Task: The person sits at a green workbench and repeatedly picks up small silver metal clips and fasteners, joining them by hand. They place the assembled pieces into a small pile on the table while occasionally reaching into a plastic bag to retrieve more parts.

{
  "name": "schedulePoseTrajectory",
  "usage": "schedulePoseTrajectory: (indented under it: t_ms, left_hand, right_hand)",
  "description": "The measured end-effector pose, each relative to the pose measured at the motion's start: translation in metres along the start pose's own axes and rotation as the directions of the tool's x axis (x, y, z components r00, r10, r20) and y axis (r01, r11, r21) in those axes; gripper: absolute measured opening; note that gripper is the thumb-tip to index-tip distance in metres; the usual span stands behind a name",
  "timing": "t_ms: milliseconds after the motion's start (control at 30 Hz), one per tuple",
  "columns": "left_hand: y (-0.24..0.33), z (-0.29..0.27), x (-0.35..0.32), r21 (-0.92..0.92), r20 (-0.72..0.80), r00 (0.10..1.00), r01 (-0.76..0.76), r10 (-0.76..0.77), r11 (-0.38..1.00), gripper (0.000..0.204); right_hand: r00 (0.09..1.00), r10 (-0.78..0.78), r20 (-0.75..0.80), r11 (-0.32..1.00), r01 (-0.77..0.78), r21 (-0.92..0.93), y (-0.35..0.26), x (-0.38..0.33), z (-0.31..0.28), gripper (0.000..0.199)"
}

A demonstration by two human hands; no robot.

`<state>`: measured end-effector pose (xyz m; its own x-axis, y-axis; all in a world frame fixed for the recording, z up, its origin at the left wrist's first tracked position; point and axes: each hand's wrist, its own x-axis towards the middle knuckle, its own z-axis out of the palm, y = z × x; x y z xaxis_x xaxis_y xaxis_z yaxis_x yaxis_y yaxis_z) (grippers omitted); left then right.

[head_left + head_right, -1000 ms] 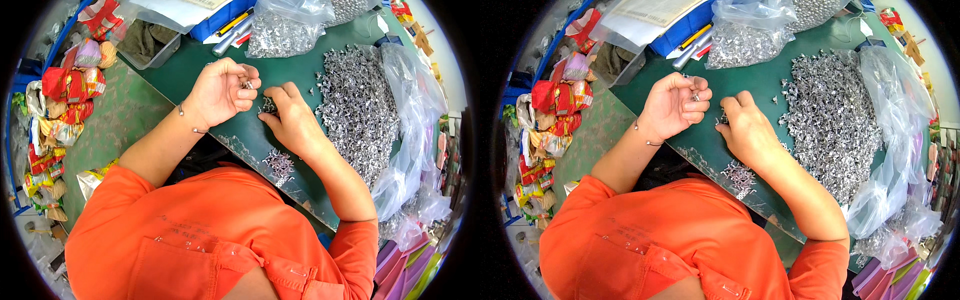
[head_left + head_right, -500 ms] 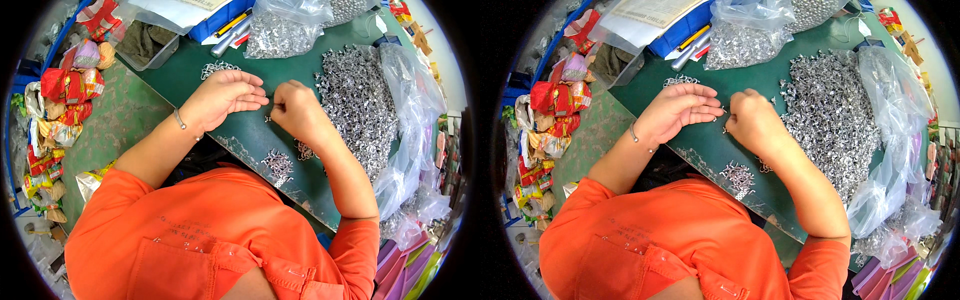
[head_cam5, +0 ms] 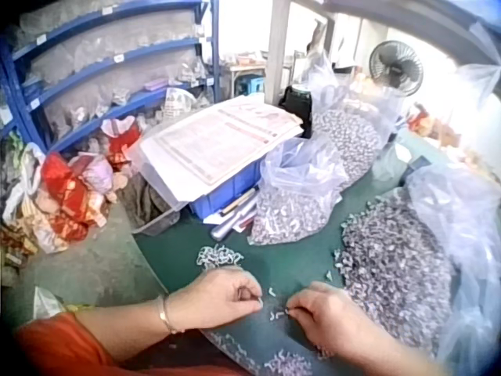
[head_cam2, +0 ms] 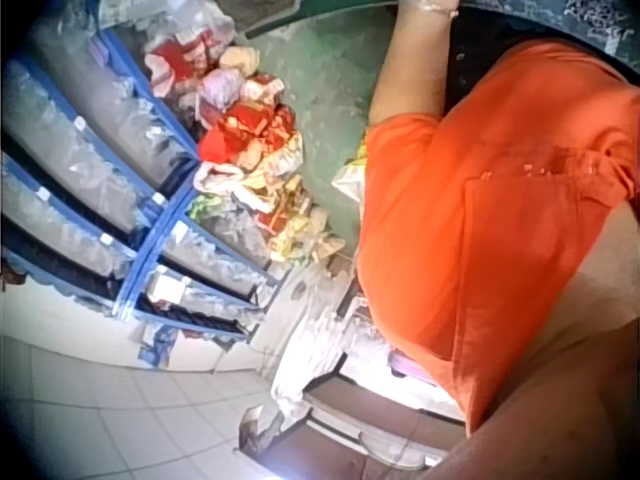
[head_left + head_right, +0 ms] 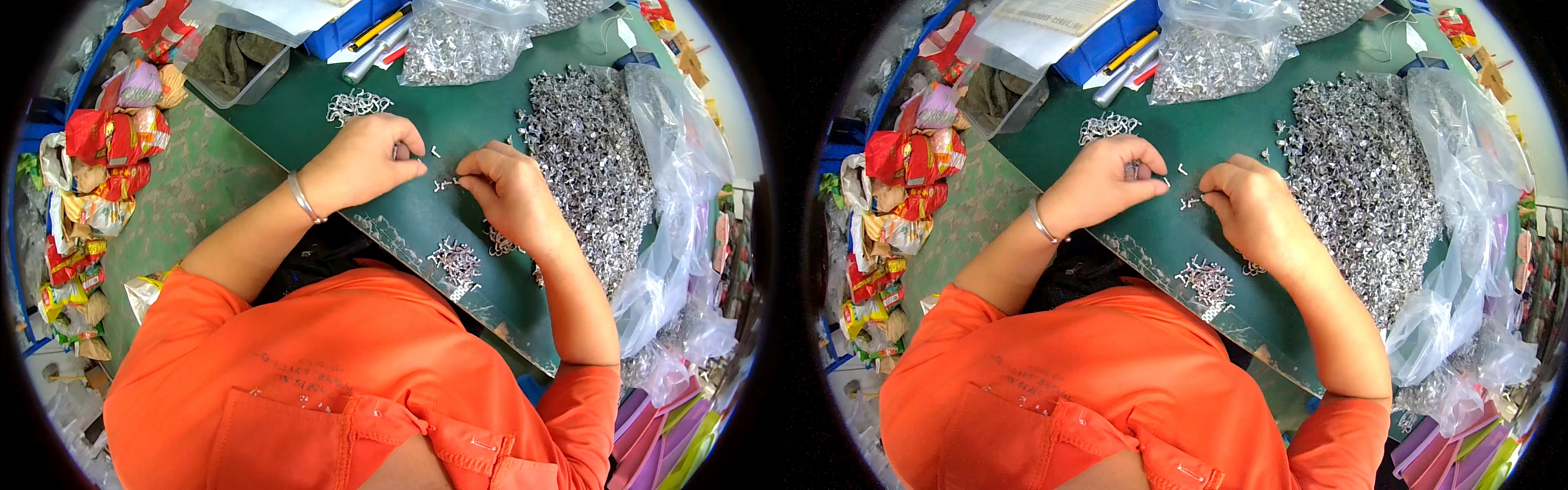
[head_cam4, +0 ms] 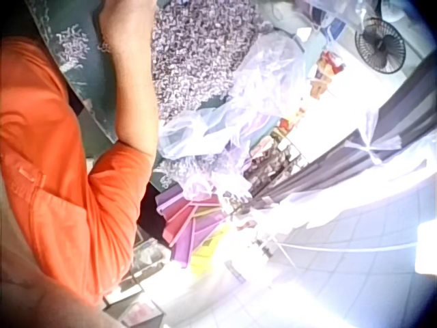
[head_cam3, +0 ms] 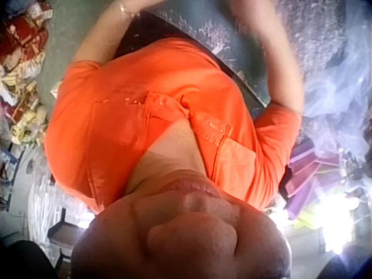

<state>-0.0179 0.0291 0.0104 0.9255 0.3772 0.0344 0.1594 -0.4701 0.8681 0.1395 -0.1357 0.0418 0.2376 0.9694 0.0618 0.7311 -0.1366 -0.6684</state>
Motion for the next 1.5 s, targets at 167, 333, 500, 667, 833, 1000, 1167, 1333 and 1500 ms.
schedulePoseTrajectory:
  t_ms: [167,333,500,667,833,1000,1167,1333,1500]
  left_hand:
    - [-0.001,0.014,-0.001,0.243,-0.028,0.986,-0.151,0.162,0.958,0.018]
    - [-0.007,0.014,0.004,0.109,-0.072,0.983,-0.16,0.168,0.981,0.01]
    - [-0.002,-0.007,0.011,-0.859,0.392,0.888,0.447,-0.241,0.249,0.011]
    - [0.002,0.01,0.017,-0.083,-0.025,1.0,0.011,-0.013,0.996,0.004]
    - [-0.002,0.022,0.019,0.261,-0.004,0.974,-0.219,0.228,0.94,0.009]
    - [-0.003,0.025,0.018,0.293,-0.042,0.969,-0.221,0.243,0.93,0.007]
    - [-0.003,0.024,0.02,0.306,-0.01,0.968,-0.234,0.249,0.923,0.009]
    - [0.003,0.01,0.024,-0.049,0.092,0.995,-0.038,0.042,0.998,0.01]
    - [-0.005,0.008,0.019,-0.826,0.469,0.859,0.508,-0.203,0.243,0.031]
  right_hand:
    - [0.999,0.045,0.031,0.988,-0.04,-0.147,-0.005,-0.005,0.011,0.007]
    - [0.993,-0.106,-0.051,0.942,0.084,-0.325,-0.001,-0.011,0.022,0.003]
    - [0.997,-0.071,-0.023,0.972,0.064,-0.227,-0.002,-0.007,0.018,0.006]
    - [0.997,-0.083,0.001,0.993,0.083,-0.086,-0.015,-0.004,0.019,0.014]
    - [0.996,-0.084,0.0,0.974,0.082,-0.213,-0.013,-0.003,0.029,0.017]
    - [0.995,-0.094,-0.015,0.952,0.086,-0.293,-0.015,-0.001,0.029,0.016]
    - [0.997,-0.072,-0.023,0.959,0.062,-0.278,-0.008,-0.002,0.03,0.013]
    - [0.998,-0.007,-0.056,0.997,0.003,-0.078,-0.001,0.003,0.011,0.008]
    - [0.978,0.204,-0.031,0.913,-0.179,0.366,-0.017,0.011,-0.012,0.007]
